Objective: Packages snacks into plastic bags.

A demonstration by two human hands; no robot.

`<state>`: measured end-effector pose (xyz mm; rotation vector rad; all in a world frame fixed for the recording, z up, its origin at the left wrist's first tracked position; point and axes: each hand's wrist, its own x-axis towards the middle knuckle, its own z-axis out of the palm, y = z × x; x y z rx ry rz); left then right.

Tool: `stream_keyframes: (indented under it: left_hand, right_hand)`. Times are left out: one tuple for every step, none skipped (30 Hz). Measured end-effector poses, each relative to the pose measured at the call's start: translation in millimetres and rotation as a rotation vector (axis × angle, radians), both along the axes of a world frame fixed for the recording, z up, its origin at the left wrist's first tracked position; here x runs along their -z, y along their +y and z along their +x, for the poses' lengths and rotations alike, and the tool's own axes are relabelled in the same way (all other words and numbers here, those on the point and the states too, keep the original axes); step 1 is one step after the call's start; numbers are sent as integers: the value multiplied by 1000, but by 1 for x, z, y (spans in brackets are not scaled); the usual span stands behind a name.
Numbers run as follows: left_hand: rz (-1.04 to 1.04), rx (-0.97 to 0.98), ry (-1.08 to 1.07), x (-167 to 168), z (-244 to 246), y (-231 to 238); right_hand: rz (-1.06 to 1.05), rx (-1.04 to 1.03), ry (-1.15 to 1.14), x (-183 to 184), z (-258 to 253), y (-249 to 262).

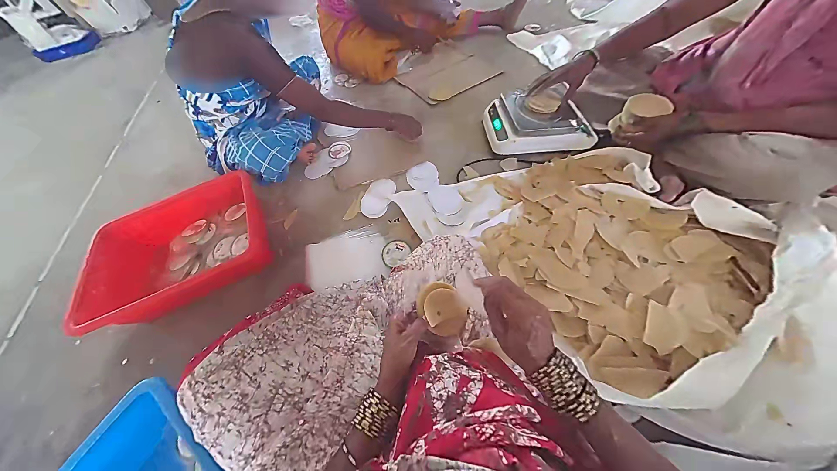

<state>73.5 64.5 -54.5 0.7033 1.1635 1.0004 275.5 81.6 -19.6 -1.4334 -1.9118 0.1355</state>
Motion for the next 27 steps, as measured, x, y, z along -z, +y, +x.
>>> stream_keyframes:
  left_hand:
    - [10, 1, -5, 1, 0, 0]
    - [21, 11, 2, 0, 0, 0]
    - [23, 24, 14, 0, 1, 1]
    - [24, 39, 29, -1, 2, 2]
    - [25, 48, 42, -2, 3, 2]
    - [26, 53, 54, -3, 4, 2]
    - [34, 60, 66, -2, 3, 2]
    - [45, 60, 79, 0, 2, 2]
    - [59, 55, 84, 3, 1, 2]
    - [72, 47, 85, 5, 1, 2]
    - [83, 40, 84, 6, 1, 2]
    - [86, 33, 83, 6, 1, 2]
    - [88, 34, 78, 7, 1, 2]
    - [91, 42, 69, 9, 1, 3]
    - [95, 47, 62, 11, 1, 3]
    - [95, 44, 56, 10, 2, 3]
    - [89, 36, 65, 7, 4, 2]
    - [88, 31, 95, 5, 5, 1]
    - [97, 27, 136, 3, 5, 1]
    - [102, 34, 185, 1, 5, 0]
    - [101, 37, 222, 1, 4, 0]
    - [107, 48, 227, 1, 3, 0]
    - [117, 58, 220, 3, 2, 0]
    - [129, 64, 214, 5, 1, 0]
    - [139, 71, 212, 7, 1, 0]
    - [148, 78, 214, 7, 1, 1]
    - [150, 80, 221, 6, 2, 1]
  right_hand:
    - [-30, -68, -56, -1, -4, -3]
    - [-91, -134, -101, -3, -9, -6]
    - [-154, -189, -129, -3, -16, -10]
    - [-195, -234, -145, -2, -24, -13]
    - [-260, -276, -141, 0, -30, -16]
    - [-323, -306, -132, 3, -34, -17]
    - [-376, -332, -121, 6, -36, -18]
    - [-421, -350, -116, 7, -37, -17]
    - [-444, -349, -107, 7, -35, -17]
    - [-429, -322, -92, 6, -33, -17]
    - [-382, -271, -73, 5, -32, -17]
    - [-413, -223, -55, -1, -30, -17]
    - [-487, -186, -42, -10, -27, -16]
    - [-553, -167, -34, -17, -25, -15]
    - [-625, -172, -31, -22, -24, -12]
    - [-704, -199, -43, -24, -24, -9]
    - [-762, -222, -68, -23, -26, -6]
    - [-800, -240, -97, -21, -29, -3]
    - [-816, -254, -116, -19, -31, -2]
    - [-820, -264, -124, -16, -34, -1]
    - [-811, -268, -126, -13, -36, 0]
    - [-797, -266, -125, -11, -37, 1]
    - [-795, -263, -122, -11, -37, 1]
    - [-798, -260, -119, -13, -36, 1]
    - [-800, -258, -118, -14, -35, 2]
    - [-799, -253, -113, -16, -33, 2]
    - [-786, -239, -102, -17, -30, 2]
